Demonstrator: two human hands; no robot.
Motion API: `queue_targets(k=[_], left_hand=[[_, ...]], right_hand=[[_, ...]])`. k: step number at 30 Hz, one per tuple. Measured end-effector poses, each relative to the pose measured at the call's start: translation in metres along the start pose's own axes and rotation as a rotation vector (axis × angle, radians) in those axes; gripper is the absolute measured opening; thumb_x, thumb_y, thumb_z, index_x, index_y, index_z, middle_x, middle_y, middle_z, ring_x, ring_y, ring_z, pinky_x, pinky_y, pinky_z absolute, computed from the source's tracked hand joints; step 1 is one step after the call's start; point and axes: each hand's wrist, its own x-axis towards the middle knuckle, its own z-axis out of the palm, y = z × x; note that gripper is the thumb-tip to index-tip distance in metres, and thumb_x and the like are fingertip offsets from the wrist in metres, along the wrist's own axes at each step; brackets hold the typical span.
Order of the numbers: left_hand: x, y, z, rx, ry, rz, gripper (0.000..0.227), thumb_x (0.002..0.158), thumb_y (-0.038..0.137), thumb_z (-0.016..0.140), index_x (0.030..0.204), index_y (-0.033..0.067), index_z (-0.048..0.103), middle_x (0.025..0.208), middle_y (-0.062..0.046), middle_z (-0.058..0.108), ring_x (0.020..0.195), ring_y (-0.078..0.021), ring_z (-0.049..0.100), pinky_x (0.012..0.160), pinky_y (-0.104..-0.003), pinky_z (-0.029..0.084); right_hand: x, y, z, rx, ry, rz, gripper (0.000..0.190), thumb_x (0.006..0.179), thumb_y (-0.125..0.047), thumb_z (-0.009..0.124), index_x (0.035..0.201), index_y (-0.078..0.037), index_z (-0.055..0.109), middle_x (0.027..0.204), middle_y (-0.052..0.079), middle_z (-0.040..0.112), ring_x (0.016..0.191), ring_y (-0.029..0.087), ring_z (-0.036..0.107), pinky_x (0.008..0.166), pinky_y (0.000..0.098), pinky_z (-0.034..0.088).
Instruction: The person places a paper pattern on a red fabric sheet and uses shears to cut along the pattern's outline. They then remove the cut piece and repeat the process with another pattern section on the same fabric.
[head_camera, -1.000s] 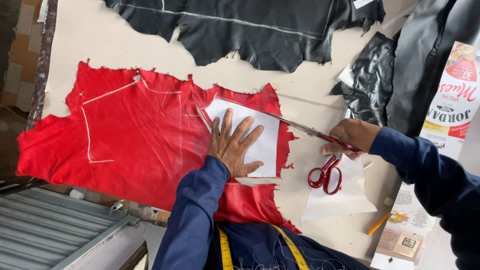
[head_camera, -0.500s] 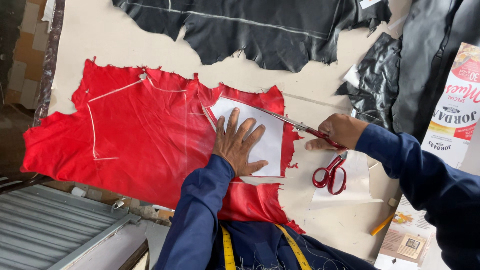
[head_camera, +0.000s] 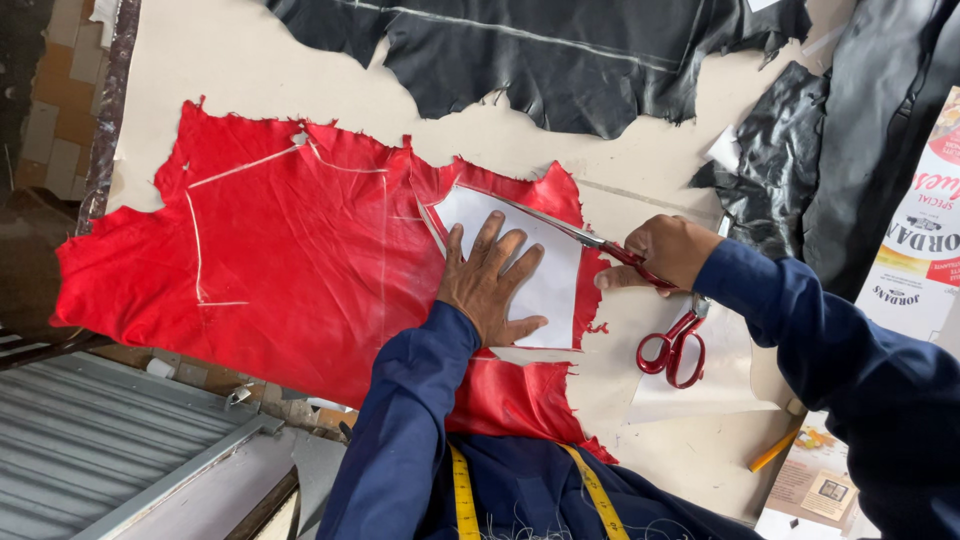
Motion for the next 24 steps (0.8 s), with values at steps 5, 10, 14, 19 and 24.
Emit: queue_targets(k=[5, 10, 14, 19, 24], left_hand=[[-0.003, 0.000, 0.002, -0.022, 0.018, 0.003, 0.097, 0.069, 0.072, 0.074, 0.147, 0.0223, 0.046, 0.147, -0.010, 0.034, 0.151, -0.0350, 0.013, 0.113, -0.079, 0.014], [-0.002, 0.000, 0.003, -0.034, 0.037, 0.008, 0.096, 0.070, 0.071, 0.074, 0.147, 0.0214, 0.047, 0.149, -0.010, 0.036, 0.152, -0.0350, 0.015, 0.113, -0.079, 0.014], [-0.002, -0.002, -0.001, -0.049, 0.047, 0.023, 0.095, 0.072, 0.071, 0.074, 0.147, 0.0206, 0.048, 0.149, -0.011, 0.038, 0.152, -0.0359, 0.016, 0.113, -0.079, 0.014], [0.001, 0.003, -0.002, -0.050, 0.001, 0.014, 0.097, 0.068, 0.070, 0.074, 0.147, 0.0208, 0.048, 0.147, -0.012, 0.039, 0.150, -0.0368, 0.017, 0.112, -0.079, 0.013], [-0.004, -0.003, -0.001, -0.068, 0.005, -0.002, 0.097, 0.069, 0.071, 0.073, 0.147, 0.0200, 0.047, 0.148, -0.012, 0.039, 0.151, -0.0365, 0.017, 0.112, -0.078, 0.014]], right_hand=[[-0.003, -0.007, -0.003, -0.070, -0.019, 0.056, 0.068, 0.064, -0.074, 0.076, 0.070, -0.006, 0.071, 0.046, 0.006, 0.058, 0.045, 0.020, 0.062, 0.050, 0.0368, 0.052], [0.002, -0.021, -0.007, -0.071, 0.004, 0.048, 0.067, 0.064, -0.076, 0.076, 0.069, -0.009, 0.073, 0.048, 0.007, 0.061, 0.049, 0.019, 0.064, 0.054, 0.0371, 0.052], [0.012, -0.030, -0.004, -0.011, 0.020, -0.026, 0.075, 0.065, -0.076, 0.075, 0.071, -0.002, 0.073, 0.050, 0.007, 0.062, 0.051, 0.022, 0.066, 0.056, 0.0386, 0.054], [0.010, -0.027, -0.006, -0.086, 0.067, -0.100, 0.069, 0.063, -0.076, 0.075, 0.074, -0.008, 0.072, 0.047, 0.006, 0.063, 0.050, 0.021, 0.068, 0.060, 0.0369, 0.055], [0.016, -0.030, 0.002, -0.093, 0.059, -0.065, 0.072, 0.064, -0.076, 0.075, 0.069, -0.004, 0.070, 0.048, 0.008, 0.062, 0.051, 0.024, 0.069, 0.062, 0.0398, 0.058]])
